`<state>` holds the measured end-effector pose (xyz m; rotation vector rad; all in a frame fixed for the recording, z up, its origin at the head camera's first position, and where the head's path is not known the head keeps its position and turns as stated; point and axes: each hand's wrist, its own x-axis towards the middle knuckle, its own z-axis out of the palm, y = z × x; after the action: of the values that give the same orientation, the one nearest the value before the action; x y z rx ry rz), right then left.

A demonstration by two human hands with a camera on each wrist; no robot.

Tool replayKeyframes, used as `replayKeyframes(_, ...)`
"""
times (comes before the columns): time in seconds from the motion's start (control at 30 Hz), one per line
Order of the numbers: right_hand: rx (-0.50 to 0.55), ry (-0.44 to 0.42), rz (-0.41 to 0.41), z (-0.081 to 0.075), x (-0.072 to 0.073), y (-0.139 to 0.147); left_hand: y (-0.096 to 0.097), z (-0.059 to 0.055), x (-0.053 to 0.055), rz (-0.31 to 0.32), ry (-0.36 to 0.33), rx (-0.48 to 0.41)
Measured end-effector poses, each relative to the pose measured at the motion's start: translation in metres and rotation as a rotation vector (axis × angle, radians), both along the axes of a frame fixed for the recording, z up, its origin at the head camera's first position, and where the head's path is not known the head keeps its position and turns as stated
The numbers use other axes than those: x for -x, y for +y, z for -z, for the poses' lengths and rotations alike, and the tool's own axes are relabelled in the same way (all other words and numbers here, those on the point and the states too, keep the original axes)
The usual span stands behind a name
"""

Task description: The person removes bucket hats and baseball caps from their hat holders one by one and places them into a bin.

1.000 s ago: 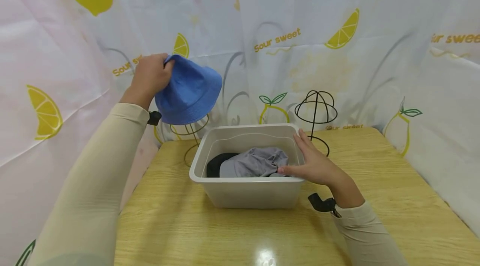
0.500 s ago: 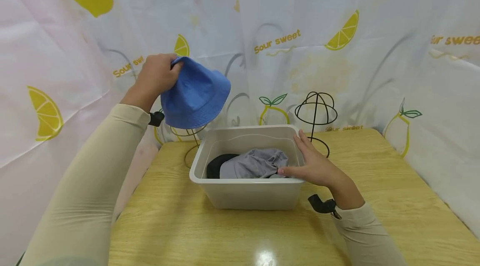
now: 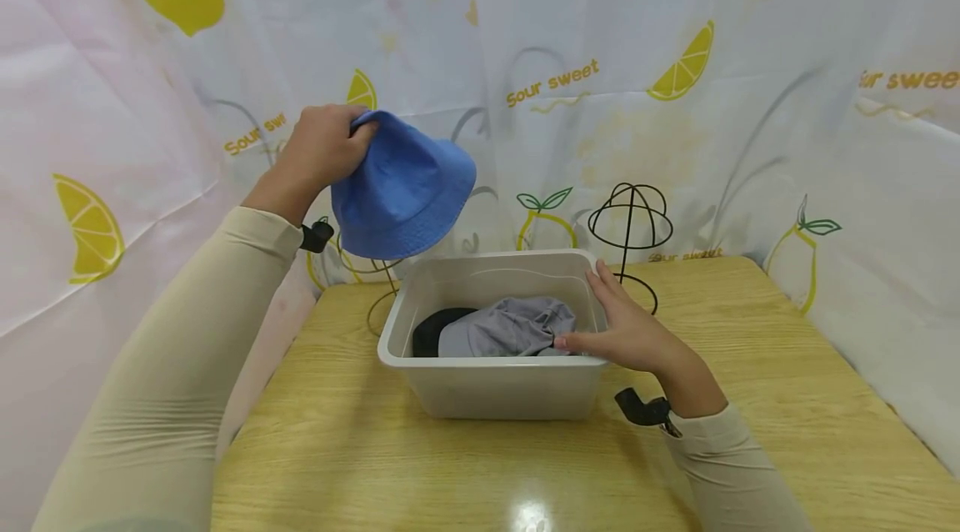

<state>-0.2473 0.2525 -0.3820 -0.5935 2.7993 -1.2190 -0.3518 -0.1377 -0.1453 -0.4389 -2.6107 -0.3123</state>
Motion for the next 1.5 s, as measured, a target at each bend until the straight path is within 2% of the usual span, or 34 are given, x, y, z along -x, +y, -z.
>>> replayKeyframes(0.43, 0.000, -0.011, 0.001, 0.000, 0.000, -0.002, 0.007, 0.001, -0.007, 0.085, -0.021, -0.003)
replayKeyframes(0.73, 0.013, -0.026, 0.000, 0.004, 0.002, -0.002, 0.016, 0.014, -0.008, 0.158, -0.019, 0.015)
replayKeyframes(0.9, 0.013, -0.017, 0.002, 0.004, 0.002, -0.002, 0.024, 0.020, -0.011, 0.234, 0.019, 0.023)
replayKeyframes(1.0, 0.013, -0.013, 0.003, 0.004, 0.002, -0.002, 0.029, 0.024, -0.013, 0.272, 0.017, 0.019)
replayKeyframes(1.5, 0.006, -0.009, -0.002, 0.003, 0.001, 0.001, 0.050, 0.045, -0.029, 0.316, -0.097, 0.064)
